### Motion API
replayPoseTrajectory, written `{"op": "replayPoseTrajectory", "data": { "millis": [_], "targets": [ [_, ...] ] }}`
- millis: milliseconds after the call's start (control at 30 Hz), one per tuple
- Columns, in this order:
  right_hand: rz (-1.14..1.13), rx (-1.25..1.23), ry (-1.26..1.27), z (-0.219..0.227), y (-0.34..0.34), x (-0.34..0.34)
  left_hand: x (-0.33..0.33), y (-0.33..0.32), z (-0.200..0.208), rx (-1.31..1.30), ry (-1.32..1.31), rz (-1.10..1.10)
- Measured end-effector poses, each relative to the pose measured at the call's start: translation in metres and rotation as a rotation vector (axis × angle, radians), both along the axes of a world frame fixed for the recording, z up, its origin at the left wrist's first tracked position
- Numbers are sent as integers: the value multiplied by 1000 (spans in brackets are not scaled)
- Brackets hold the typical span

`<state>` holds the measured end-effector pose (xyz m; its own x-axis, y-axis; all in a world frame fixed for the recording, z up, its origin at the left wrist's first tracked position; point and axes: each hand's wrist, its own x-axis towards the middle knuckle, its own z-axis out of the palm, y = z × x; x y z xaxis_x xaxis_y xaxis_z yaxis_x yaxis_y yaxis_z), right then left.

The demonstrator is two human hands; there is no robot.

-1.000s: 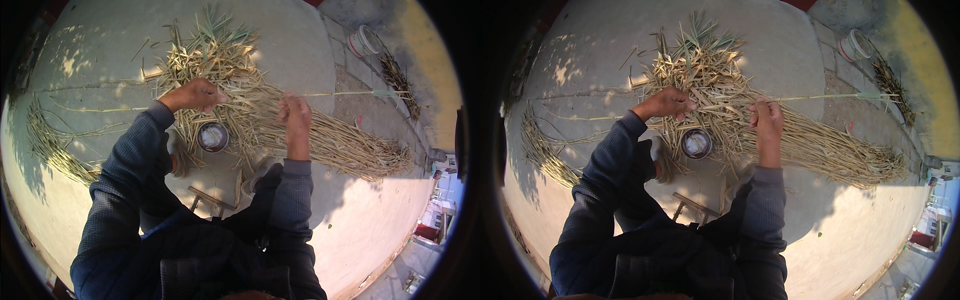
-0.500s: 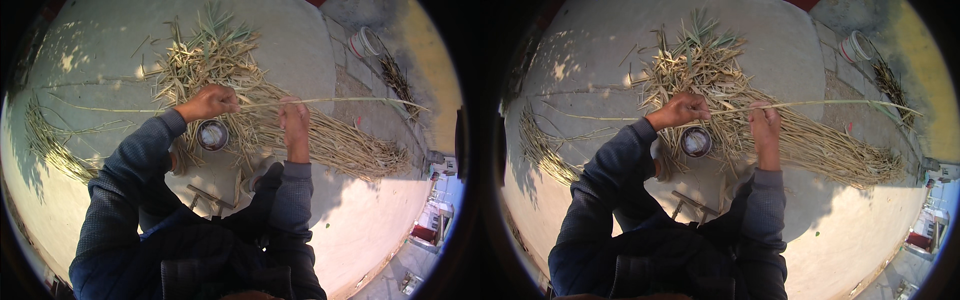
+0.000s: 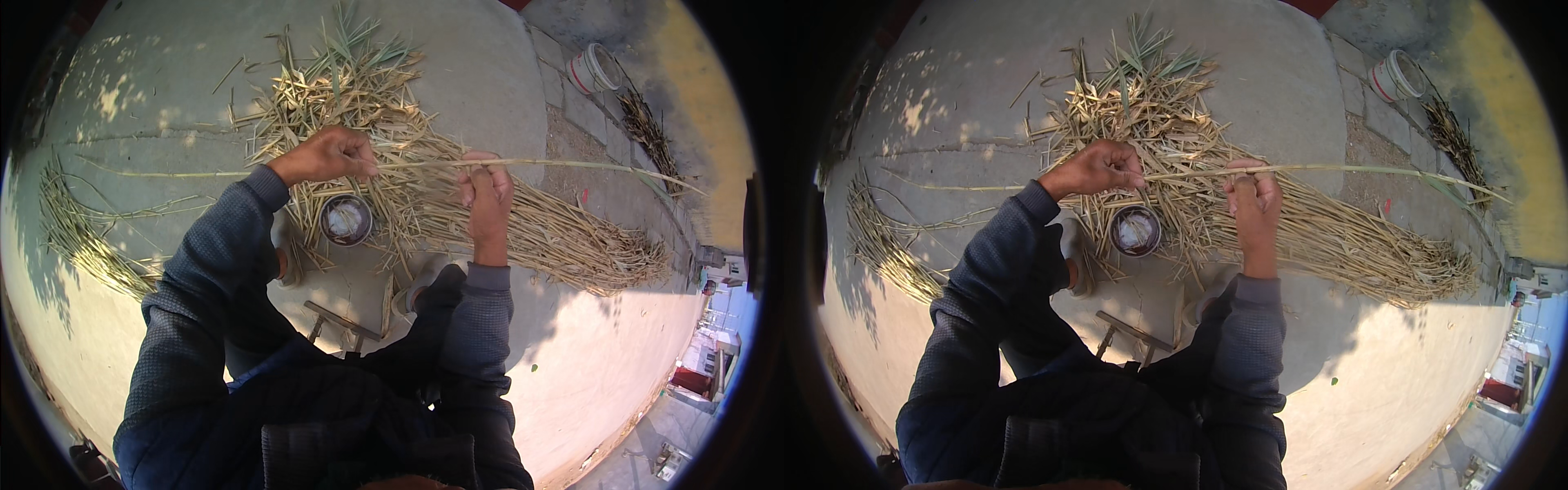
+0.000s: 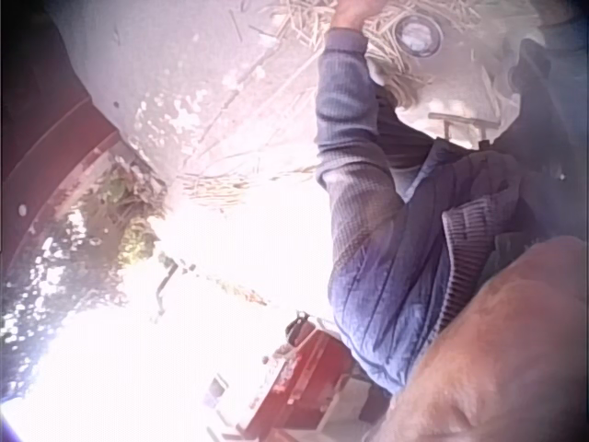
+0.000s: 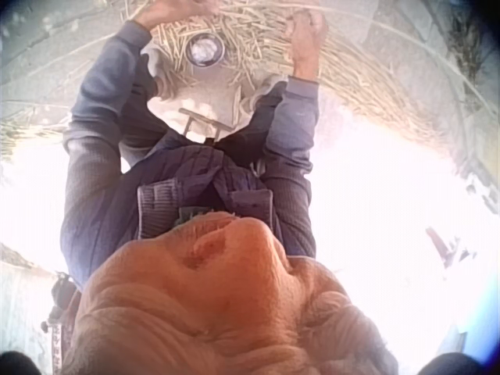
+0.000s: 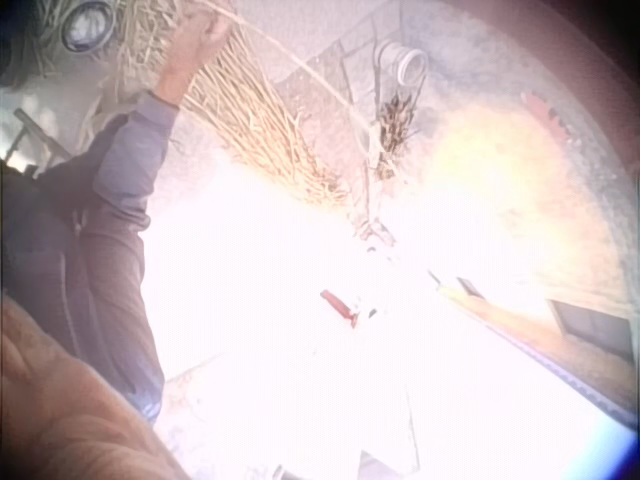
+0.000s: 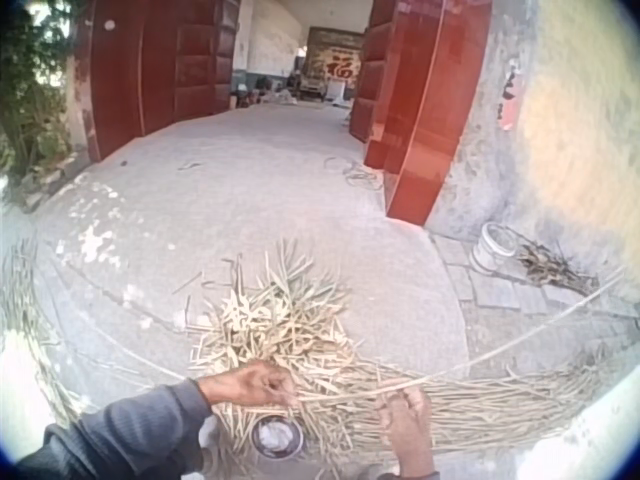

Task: The person sits on the ground and repeatedly strips leaves from long plant stalks by hand. The stripped leaves are placed in a pile, and the cleaned stalks are set aside in a separate pile.

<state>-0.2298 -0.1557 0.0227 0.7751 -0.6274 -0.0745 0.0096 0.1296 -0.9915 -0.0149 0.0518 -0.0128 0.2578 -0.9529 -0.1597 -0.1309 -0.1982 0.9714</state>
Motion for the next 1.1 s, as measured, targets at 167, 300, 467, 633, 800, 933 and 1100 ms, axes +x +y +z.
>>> {"op": "replayPoseTrajectory", "data": {
  "millis": [167,300,467,633,800,933,1100],
  "targets": [
    [43,-94,8,-1,2,0,4,2,-1,9,-32,-21],
    [50,-71,45,-4,2,-2,6,2,-2,8,-66,-50],
    [79,-203,-14,-4,3,-2,7,1,-1,-6,-39,-74],
    [62,-144,-67,1,8,-3,8,3,5,23,-27,-73],
    [86,-97,-69,7,8,-4,12,5,11,66,66,-81],
    [89,-102,-75,8,10,-5,13,5,11,108,88,-99],
    [62,-123,-64,7,13,-4,10,4,5,83,96,-120]
  ]
}}
